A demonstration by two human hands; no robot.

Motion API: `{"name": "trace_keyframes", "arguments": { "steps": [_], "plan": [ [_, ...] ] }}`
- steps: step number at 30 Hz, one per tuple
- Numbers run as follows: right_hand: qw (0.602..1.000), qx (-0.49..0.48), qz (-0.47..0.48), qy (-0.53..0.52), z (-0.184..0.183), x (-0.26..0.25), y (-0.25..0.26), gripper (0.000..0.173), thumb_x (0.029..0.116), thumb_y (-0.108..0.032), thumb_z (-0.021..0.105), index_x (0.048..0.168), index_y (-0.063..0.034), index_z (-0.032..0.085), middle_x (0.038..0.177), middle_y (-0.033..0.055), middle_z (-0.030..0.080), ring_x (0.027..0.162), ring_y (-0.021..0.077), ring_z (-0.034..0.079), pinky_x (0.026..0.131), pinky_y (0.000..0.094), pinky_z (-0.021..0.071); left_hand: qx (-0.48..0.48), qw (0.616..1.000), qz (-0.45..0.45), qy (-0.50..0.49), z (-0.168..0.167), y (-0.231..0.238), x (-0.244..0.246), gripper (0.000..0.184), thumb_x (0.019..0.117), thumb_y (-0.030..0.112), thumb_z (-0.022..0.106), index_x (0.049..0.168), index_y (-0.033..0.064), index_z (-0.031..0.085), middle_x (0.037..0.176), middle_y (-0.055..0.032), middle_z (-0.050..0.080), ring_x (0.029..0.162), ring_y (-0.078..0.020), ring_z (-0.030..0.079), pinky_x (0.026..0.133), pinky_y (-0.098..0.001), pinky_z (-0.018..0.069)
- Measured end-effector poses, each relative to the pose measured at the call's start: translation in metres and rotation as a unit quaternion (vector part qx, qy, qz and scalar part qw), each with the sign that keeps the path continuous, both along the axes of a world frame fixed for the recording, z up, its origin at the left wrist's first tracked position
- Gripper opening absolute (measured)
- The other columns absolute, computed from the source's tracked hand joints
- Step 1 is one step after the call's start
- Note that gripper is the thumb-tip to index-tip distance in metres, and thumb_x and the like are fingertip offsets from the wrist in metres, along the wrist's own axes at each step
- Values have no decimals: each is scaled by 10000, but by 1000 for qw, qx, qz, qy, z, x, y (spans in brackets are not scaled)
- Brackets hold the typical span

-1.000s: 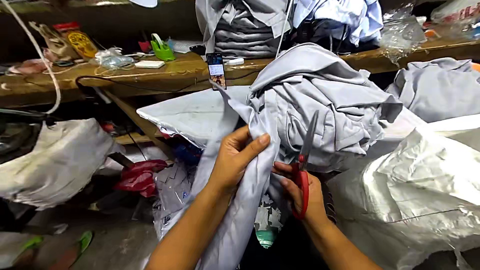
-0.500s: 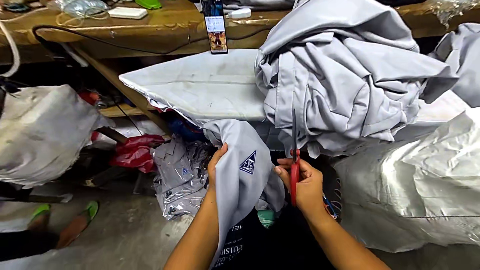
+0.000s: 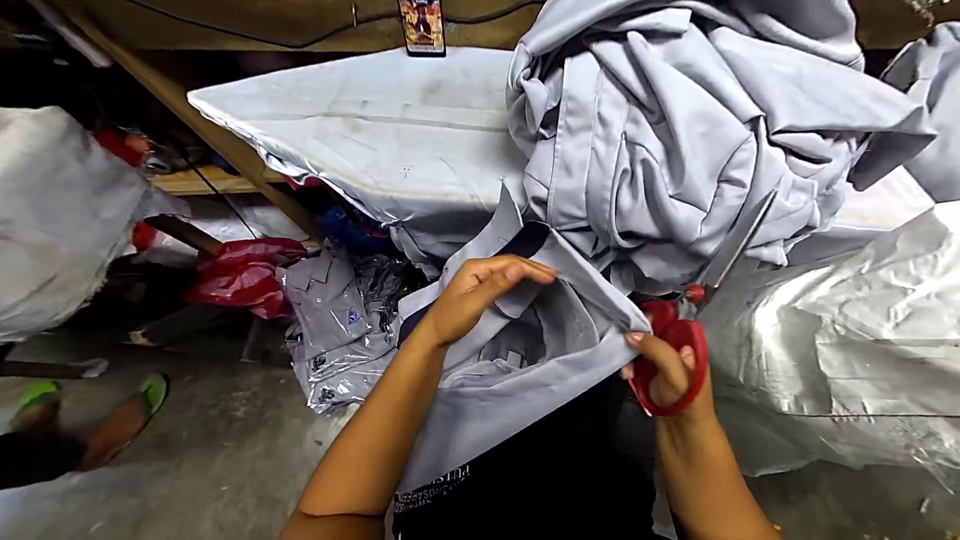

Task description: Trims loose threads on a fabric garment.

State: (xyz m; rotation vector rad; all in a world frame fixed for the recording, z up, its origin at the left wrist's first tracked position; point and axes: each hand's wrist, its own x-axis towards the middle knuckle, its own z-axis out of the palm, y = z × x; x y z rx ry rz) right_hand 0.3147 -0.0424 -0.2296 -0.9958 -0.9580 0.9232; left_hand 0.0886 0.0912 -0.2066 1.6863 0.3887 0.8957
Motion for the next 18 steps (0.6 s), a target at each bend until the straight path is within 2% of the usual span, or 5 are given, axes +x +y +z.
{"name": "trace_keyframes", "arguments": {
  "steps": [2,4,9,15,18],
  "plan": [
    [1000,5,21,13,-2,14,-3,97,886,-54,618,859,-140,652,656,-73,679,490,25,606,471,189,533,36,997,52,39,-15,11,-11,305,986,253,615,1103,-20,680,1205,-65,665,1053,-95,662,920,-271,567],
    [1000,12,23,-1,-2,24,-8,83,873,-83,656,867,-164,674,665,-82,689,488,14,603,466,177,527,109,979,141,100,-32,26,-26,316,926,245,683,1110,-11,701,1166,-82,681,982,-91,648,829,-266,545],
    [998,37,28,-50,-3,47,-22,162,817,-140,724,930,-256,732,756,-133,720,547,-32,616,501,141,527,96,944,88,303,-66,64,-84,475,1060,327,438,1318,-11,649,1431,-189,582,1406,-345,468,1194,-552,290],
    [997,21,-30,-66,-9,62,-30,214,840,-92,646,895,-272,747,731,-142,721,542,-47,610,504,123,510,91,941,-51,323,-65,77,-103,304,908,310,683,1037,43,750,1186,-106,686,1268,-280,533,1117,-540,336],
    [994,22,-82,-62,-12,72,-32,262,838,-31,580,882,-245,725,703,-126,719,513,-35,604,484,133,507,87,942,-31,322,-58,76,-107,161,898,170,715,922,11,704,964,-91,674,1007,-193,600,933,-406,453]
  ]
}}
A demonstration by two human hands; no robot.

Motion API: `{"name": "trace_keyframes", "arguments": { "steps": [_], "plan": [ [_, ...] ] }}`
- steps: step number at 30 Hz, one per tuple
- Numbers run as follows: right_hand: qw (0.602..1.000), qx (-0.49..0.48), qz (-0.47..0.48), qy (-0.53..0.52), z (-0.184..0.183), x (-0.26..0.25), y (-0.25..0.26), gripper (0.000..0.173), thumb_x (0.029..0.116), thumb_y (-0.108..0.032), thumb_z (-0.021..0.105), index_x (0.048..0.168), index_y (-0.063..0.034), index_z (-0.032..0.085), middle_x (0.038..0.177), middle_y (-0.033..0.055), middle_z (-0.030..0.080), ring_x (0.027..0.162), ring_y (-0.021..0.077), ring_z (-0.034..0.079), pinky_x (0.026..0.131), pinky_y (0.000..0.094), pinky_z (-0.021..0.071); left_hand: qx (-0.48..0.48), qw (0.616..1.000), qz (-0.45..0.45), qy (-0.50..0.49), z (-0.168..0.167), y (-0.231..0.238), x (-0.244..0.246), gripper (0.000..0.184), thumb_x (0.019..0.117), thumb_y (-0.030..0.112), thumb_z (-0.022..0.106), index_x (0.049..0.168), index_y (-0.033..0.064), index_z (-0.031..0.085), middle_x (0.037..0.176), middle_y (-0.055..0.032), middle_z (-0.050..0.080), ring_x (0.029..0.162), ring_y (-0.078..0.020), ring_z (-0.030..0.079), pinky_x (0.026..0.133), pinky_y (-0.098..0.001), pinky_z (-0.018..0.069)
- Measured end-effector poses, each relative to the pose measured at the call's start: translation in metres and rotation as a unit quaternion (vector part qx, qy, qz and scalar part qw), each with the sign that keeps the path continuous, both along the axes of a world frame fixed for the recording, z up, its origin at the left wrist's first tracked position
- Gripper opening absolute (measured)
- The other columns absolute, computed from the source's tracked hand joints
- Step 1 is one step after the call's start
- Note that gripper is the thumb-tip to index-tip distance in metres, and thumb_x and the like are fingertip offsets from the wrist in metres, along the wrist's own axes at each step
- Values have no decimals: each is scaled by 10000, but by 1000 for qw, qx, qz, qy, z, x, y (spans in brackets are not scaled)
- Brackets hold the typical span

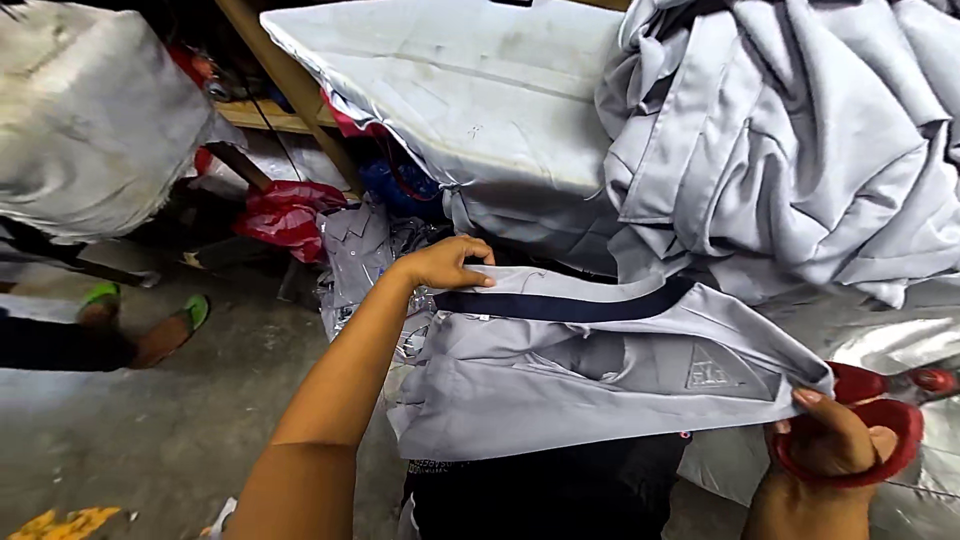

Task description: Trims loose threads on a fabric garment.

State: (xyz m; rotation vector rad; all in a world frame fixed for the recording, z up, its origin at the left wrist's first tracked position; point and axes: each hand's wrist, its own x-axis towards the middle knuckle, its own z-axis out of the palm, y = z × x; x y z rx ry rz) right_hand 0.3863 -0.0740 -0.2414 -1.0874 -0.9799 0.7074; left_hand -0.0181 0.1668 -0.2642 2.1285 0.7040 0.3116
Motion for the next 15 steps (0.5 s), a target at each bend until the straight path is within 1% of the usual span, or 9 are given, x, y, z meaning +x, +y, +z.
{"name": "trace_keyframes", "arguments": {
  "steps": [1,3,8,10,11,12,13,14,15],
  "plan": [
    [1000,3,-14,-1,0,3,0,281,844,-16,554,892,-239,718,705,-128,719,515,-35,605,487,134,509,-10,1000,11,3,2,-1,-3,127,907,151,713,914,26,692,897,-47,659,880,-111,604,823,-323,492],
    [999,6,-44,-7,2,5,0,291,843,11,516,905,-215,688,705,-131,715,513,-33,603,491,133,511,-39,999,25,0,5,-4,-8,114,923,135,704,908,25,674,812,-15,634,755,-56,574,718,-275,478],
    [998,2,-55,-9,2,8,4,255,842,-5,525,900,-202,676,699,-124,712,507,-26,603,488,139,515,-34,998,33,-42,9,-10,-9,107,923,130,686,876,39,656,788,24,614,739,-7,559,698,-218,462],
    [998,1,-56,-12,2,7,6,250,841,-8,532,916,-200,674,710,-125,716,525,-20,619,506,146,528,34,995,81,-48,12,-11,-9,124,921,152,693,886,35,677,816,-5,642,775,-47,592,733,-265,495],
    [998,-3,-57,-13,4,4,7,253,840,-3,532,927,-195,672,720,-126,722,536,-17,629,514,149,537,97,984,141,-55,11,-11,-9,159,924,173,700,912,14,696,861,-70,672,827,-131,629,780,-361,521],
    [998,-10,-61,-14,7,-2,9,250,844,2,537,945,-188,665,736,-129,728,557,-15,642,529,155,548,155,963,213,-63,11,-10,-8,209,937,200,702,966,-7,716,962,-150,698,937,-248,661,866,-479,527],
    [997,-20,-68,-17,12,-10,11,254,846,7,536,964,-185,652,750,-138,731,576,-19,651,540,157,555,188,938,277,-83,12,-10,-3,261,952,215,685,1032,-31,718,1086,-217,686,1061,-339,641,957,-549,486],
    [997,-28,-74,-20,15,-17,13,233,849,0,554,969,-177,646,752,-140,729,578,-19,650,533,160,554,195,918,328,-109,15,-15,5,301,975,235,652,1092,-38,697,1155,-230,656,1090,-332,618,970,-515,477],
    [996,-32,-74,-30,18,-24,16,197,856,-19,587,970,-169,644,758,-141,728,584,-18,649,528,165,554,181,906,358,-135,22,-24,18,319,995,265,612,1111,-28,665,1124,-184,641,983,-239,617,865,-412,509]
  ]
}}
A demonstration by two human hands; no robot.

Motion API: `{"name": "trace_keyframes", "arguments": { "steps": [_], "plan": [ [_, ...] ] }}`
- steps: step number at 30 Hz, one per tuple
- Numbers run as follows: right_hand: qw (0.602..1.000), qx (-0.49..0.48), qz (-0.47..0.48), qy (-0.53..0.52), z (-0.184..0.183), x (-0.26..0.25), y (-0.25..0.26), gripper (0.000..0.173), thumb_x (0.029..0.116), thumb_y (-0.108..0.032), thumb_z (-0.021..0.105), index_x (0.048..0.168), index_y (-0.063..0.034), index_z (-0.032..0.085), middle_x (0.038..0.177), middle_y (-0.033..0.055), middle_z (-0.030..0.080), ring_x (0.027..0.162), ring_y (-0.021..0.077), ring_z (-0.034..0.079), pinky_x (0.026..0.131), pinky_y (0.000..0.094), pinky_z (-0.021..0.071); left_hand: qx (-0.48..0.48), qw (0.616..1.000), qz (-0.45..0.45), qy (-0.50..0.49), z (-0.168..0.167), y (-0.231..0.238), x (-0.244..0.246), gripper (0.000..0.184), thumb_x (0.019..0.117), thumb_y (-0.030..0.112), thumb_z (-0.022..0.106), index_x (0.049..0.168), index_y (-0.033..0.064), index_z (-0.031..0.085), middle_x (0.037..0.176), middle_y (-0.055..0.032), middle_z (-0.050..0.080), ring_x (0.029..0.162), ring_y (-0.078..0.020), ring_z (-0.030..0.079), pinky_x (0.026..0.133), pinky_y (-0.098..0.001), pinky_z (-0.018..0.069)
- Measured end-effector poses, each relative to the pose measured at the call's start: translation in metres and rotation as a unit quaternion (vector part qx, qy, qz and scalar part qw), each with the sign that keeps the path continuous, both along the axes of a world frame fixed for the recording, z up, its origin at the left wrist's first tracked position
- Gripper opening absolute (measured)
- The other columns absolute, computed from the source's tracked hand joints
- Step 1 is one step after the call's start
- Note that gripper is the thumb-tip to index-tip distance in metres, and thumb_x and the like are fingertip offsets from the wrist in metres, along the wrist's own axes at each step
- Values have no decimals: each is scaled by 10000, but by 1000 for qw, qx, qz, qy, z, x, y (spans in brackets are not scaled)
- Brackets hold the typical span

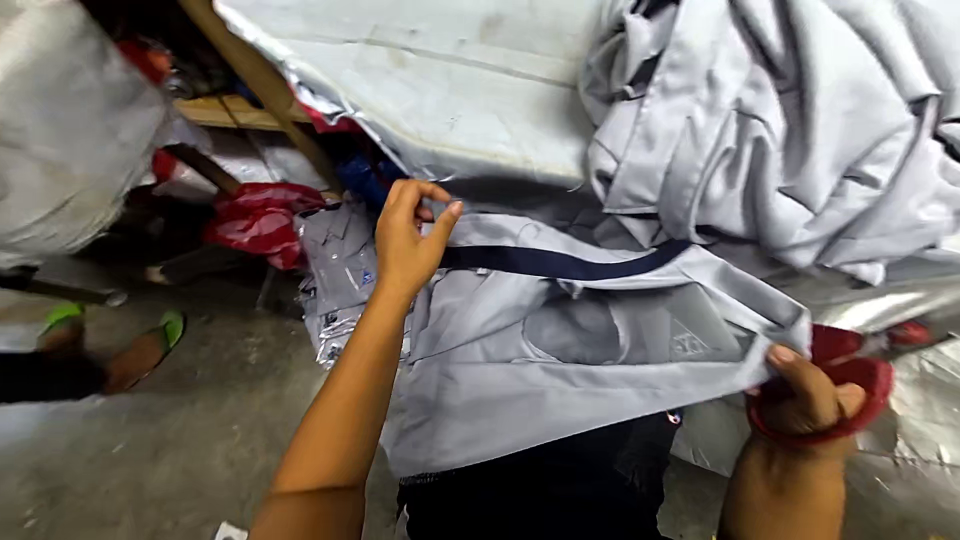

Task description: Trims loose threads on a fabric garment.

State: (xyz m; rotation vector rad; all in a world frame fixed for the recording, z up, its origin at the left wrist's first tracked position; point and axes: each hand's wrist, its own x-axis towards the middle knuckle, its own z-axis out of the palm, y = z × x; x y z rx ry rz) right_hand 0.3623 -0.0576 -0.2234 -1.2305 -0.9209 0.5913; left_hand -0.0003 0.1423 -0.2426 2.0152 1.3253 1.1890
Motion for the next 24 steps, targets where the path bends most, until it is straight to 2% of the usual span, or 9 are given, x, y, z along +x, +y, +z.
{"name": "trace_keyframes", "arguments": {
  "steps": [3,5,7,9,12,14,17,21,24],
  "plan": [
    [998,2,32,-60,10,-21,14,90,870,-113,700,917,-178,659,747,-155,704,597,-16,649,538,180,565,-130,971,-162,-117,17,-58,46,413,1045,381,443,1138,13,607,1015,-43,680,783,-60,626,694,-269,537],
    [990,6,84,-109,17,-40,26,75,888,-152,721,889,-205,667,723,-179,677,590,-44,632,535,167,564,-231,899,-339,-156,16,-93,72,691,991,605,498,1302,-9,564,1205,-45,687,961,-58,670,823,-264,568],
    [978,-5,162,-132,23,-58,40,73,900,-176,733,872,-173,665,688,-165,643,572,-68,593,528,144,536,-278,856,-388,-197,17,-118,90,816,907,600,654,1391,-41,514,1248,-12,684,1092,-24,645,964,-254,536],
    [956,-36,267,-115,28,-73,57,113,896,-178,743,870,-97,669,643,-113,608,524,-56,546,490,138,491,-301,849,-325,-287,17,-134,99,485,864,336,800,1219,61,618,1057,100,732,990,18,680,915,-219,571],
    [918,-91,377,-78,30,-81,77,149,912,-196,750,877,-68,681,643,-81,632,490,-48,524,461,125,450,-369,834,-153,-382,12,-135,104,201,924,-4,634,1121,15,600,933,27,724,880,-60,701,846,-272,593],
    [928,-77,360,-62,30,-77,78,127,920,-184,736,938,-59,719,821,-60,737,514,-59,533,465,125,452,-433,785,-59,-440,13,-132,101,191,1001,-15,494,1185,-3,544,949,-34,716,882,-102,709,844,-300,600],
    [961,-37,267,-70,23,-63,73,94,949,-169,691,956,-79,718,1027,-36,776,543,-68,564,479,127,474,-461,704,-29,-540,7,-129,86,215,1034,25,381,1085,52,587,896,-58,743,835,-120,734,782,-301,621],
    [976,-107,148,-116,-2,-60,61,164,926,-191,740,1034,-67,741,1018,-26,771,635,-44,627,547,155,516,-438,596,-153,-655,-13,-131,71,393,998,89,350,929,64,736,887,-88,767,852,-131,748,793,-300,620],
    [975,-123,138,-123,-24,-70,51,217,925,-232,736,1029,-44,759,985,3,776,766,-28,679,691,168,560,-422,583,-161,-675,-22,-135,71,382,974,84,372,883,78,743,861,-82,768,826,-120,750,764,-289,621]
  ]
}}
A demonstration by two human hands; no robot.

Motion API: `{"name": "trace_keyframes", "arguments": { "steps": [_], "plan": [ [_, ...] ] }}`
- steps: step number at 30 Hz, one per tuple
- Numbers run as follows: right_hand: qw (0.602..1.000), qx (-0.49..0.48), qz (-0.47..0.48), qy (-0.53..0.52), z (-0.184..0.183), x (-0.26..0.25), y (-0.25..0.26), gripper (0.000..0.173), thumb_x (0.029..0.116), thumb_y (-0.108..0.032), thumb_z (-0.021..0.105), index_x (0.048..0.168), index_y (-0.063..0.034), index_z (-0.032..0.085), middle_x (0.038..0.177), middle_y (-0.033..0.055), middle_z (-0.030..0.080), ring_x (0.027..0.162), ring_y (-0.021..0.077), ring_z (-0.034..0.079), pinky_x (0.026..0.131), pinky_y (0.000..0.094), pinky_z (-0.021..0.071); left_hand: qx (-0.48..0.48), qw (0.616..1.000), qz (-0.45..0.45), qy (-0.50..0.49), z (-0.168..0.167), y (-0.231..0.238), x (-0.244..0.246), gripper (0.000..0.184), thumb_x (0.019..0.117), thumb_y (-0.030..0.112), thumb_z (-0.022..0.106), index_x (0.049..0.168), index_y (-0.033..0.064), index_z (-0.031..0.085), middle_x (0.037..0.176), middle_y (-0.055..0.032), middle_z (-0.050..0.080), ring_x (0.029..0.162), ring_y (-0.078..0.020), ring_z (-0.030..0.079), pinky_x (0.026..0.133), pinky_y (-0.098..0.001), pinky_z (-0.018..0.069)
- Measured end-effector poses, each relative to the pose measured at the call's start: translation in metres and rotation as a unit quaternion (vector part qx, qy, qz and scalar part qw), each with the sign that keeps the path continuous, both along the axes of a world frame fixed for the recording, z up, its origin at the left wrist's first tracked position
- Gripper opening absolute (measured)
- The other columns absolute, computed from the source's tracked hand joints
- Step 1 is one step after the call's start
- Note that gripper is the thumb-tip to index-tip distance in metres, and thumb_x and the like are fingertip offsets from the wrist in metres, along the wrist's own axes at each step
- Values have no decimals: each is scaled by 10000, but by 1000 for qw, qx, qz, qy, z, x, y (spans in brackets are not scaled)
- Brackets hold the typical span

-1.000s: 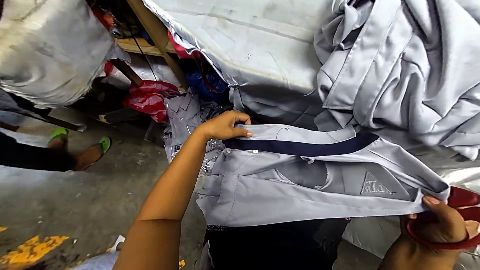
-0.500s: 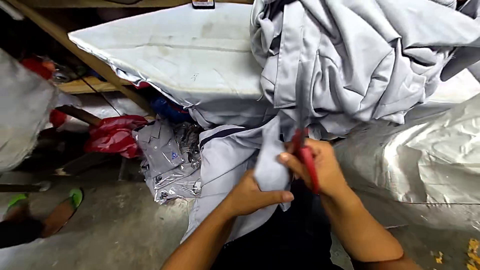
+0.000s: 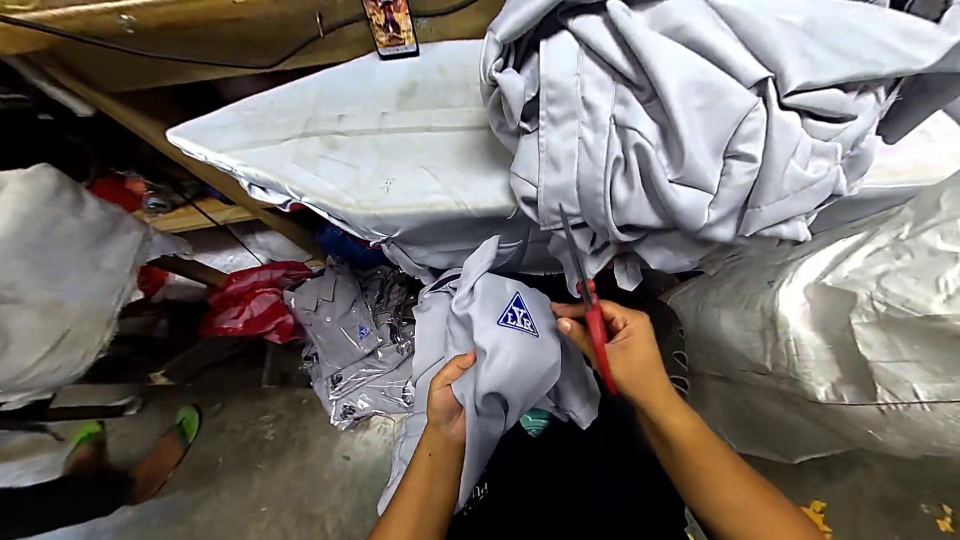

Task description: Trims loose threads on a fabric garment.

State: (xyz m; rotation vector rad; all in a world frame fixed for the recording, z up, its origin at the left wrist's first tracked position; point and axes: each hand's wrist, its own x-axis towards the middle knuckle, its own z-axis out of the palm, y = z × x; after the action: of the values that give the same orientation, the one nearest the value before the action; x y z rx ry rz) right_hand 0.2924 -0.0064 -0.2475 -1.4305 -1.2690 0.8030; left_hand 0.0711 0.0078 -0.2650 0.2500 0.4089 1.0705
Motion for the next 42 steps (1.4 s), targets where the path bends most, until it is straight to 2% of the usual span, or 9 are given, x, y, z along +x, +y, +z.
{"name": "trace_keyframes", "arguments": {
  "steps": [8,13,18,23,29,33,37,39,42],
  "plan": [
    [998,-61,9,29,-2,-17,-2,325,894,-306,778,1091,-48,759,943,0,761,753,-34,658,676,153,535,61,997,49,4,-26,-6,-4,358,961,99,428,845,124,766,838,-31,767,817,-70,733,778,-254,600],
    [991,-24,19,127,-4,-16,2,386,843,-85,800,1208,-12,697,1070,23,767,742,6,676,644,161,549,134,990,36,-36,-20,-8,-12,222,877,89,578,913,106,796,900,-22,779,864,-79,740,805,-247,598],
    [985,4,36,170,2,-15,8,404,847,19,752,1243,-30,687,1007,-1,767,585,-10,592,520,141,491,240,968,50,-53,3,6,-34,465,920,463,676,1224,116,735,1198,-39,740,1153,-123,681,1038,-311,521],
    [998,50,22,-21,-1,-20,11,186,847,-126,729,1011,-42,710,949,15,764,799,20,706,701,216,584,112,954,75,268,39,-6,-30,157,1007,175,535,1000,163,691,900,21,774,854,-50,733,802,-248,613],
    [997,-60,38,-12,2,-17,-4,363,896,-416,744,977,-63,748,735,-84,659,591,-68,547,559,134,466,273,806,-6,525,43,-10,14,219,1028,127,511,1144,-28,613,973,24,696,924,16,659,881,-223,556],
    [985,-105,29,134,3,-17,-13,198,858,-281,795,854,-116,685,613,-128,605,480,-53,533,457,133,462,489,637,-50,593,12,-7,49,483,960,242,600,1281,-118,623,1490,-352,449,1404,-372,483,1162,-458,397],
    [990,-119,-21,79,-7,-13,-11,172,868,-225,781,848,-90,678,626,-88,607,498,-31,538,474,146,452,542,529,-113,643,5,-13,53,572,919,324,631,1299,-103,609,1587,-363,286,1535,-446,209,1221,-615,186],
    [993,-100,-25,58,-9,-12,-9,101,885,-159,715,836,-92,658,613,-103,576,492,-46,520,469,134,438,552,548,-134,613,1,-13,45,655,923,354,642,1383,-103,552,1603,-364,246,1547,-422,187,1236,-573,189],
    [998,-52,-19,43,-7,-15,-5,81,880,-133,686,824,-86,649,615,-123,565,511,-82,504,491,104,427,474,774,-94,409,-9,-8,28,626,922,364,721,1330,-96,603,1577,-266,378,1495,-245,360,1220,-373,340]
  ]
}}
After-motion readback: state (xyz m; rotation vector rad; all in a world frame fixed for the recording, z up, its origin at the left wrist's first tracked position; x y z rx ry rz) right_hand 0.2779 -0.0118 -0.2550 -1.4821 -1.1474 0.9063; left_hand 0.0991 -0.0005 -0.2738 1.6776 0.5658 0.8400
